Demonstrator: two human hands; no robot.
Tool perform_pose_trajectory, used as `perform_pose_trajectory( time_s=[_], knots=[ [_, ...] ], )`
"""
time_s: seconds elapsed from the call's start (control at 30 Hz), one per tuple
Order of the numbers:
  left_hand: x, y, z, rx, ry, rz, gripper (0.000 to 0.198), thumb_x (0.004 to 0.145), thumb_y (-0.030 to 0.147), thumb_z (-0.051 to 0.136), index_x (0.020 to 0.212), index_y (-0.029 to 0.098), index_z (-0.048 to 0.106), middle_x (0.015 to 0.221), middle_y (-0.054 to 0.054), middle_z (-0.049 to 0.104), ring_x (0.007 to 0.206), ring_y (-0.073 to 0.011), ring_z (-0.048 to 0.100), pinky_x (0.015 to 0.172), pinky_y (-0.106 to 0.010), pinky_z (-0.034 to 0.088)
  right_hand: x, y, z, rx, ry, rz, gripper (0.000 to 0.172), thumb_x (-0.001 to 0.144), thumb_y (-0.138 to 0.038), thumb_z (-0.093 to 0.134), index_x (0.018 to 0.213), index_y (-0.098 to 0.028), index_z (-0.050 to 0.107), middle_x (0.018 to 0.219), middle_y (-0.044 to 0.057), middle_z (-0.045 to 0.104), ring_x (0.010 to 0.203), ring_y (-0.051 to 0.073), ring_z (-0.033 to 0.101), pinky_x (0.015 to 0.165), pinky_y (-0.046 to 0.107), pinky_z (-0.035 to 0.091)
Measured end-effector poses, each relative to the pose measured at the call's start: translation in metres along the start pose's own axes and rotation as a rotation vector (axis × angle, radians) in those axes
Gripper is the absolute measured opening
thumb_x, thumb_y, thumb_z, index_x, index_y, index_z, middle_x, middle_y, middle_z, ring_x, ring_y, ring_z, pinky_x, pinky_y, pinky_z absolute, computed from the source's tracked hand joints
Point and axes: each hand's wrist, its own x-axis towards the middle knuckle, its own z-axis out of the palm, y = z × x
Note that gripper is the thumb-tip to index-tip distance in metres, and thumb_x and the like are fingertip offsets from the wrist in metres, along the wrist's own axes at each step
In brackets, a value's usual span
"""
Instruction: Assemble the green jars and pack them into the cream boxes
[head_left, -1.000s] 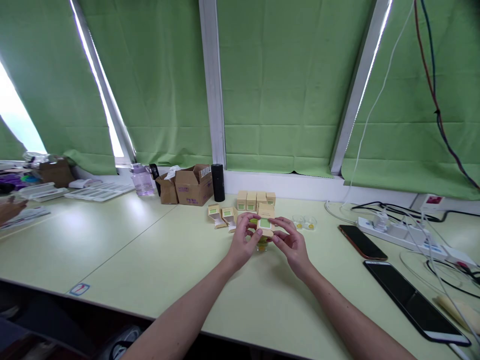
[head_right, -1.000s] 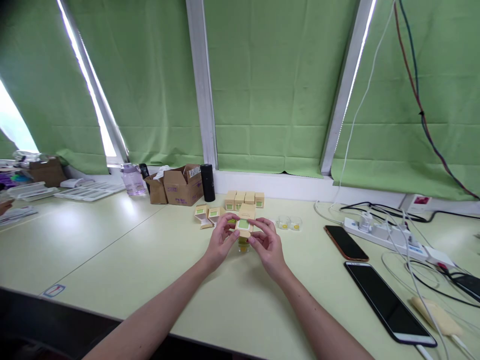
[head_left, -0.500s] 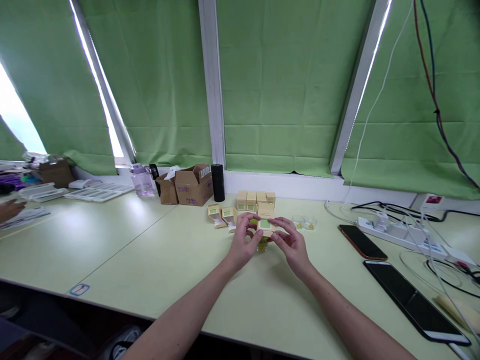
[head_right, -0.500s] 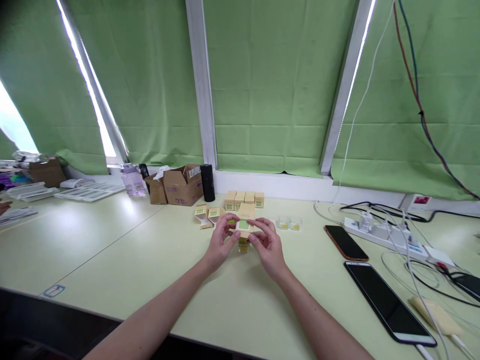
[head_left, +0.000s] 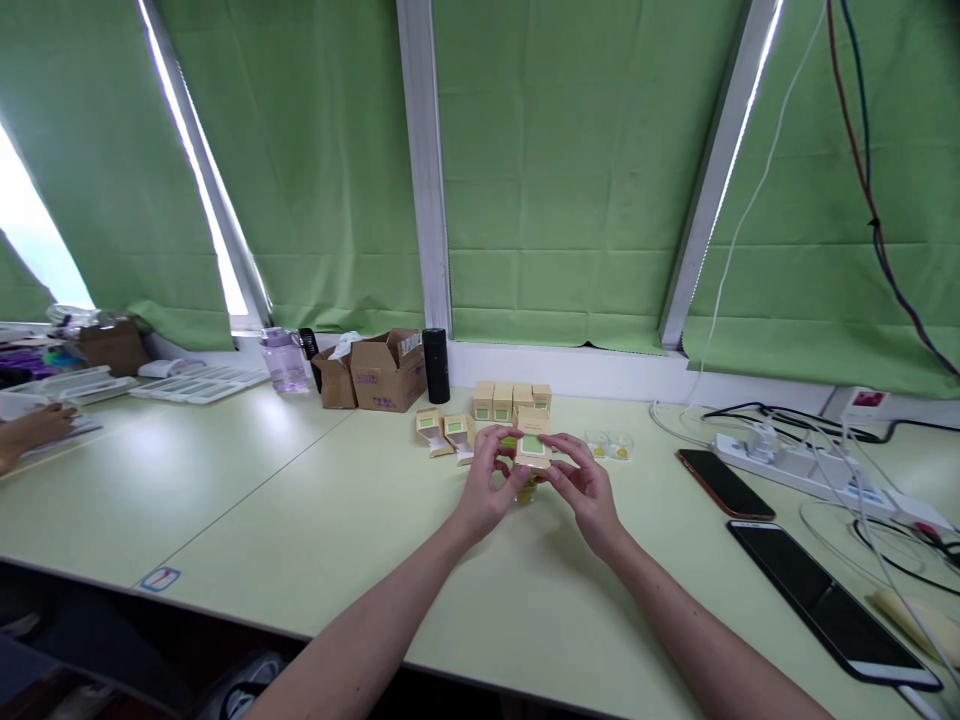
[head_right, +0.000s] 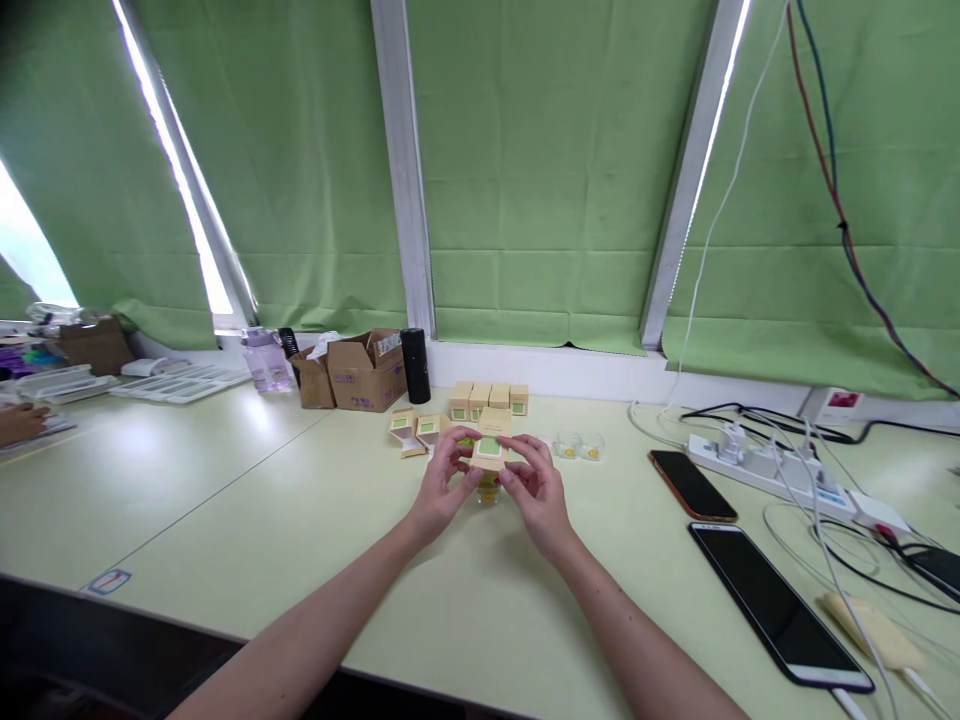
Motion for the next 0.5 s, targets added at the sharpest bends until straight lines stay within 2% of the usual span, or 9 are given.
perform_pose_trajectory(
  time_s=[0.2,0.5],
  knots=[
    [0.0004,-0.0014,0.0014,-0.005,0.013,0.003,0.042,0.088,0.04,0.071,0.124,0.026,0.054,0.133,-0.011,0.046,0.103,-0.0215,0.058,0.079,-0.033,0.052,-0.0005,-0.0001,0.002,0.039,-0.008,-0.001,0.047,0.083,-0.049,0.08,0.126,-0.033,0.07,0.137,0.008,0.045,0.091,0.018,0.07,0.091,0.042,0.061],
    [0.0019,-0.0016,0.0042,0.026,0.041,-0.01,0.037,0.089,0.035,0.071,0.12,0.025,0.055,0.131,-0.01,0.046,0.099,-0.0184,0.058,0.077,-0.03,0.052,0.0008,0.0043,0.0025,0.009,0.037,0.004,0.042,0.084,-0.048,0.079,0.123,-0.032,0.072,0.134,0.008,0.046,0.08,0.014,0.067,0.086,0.039,0.062]
  ],
)
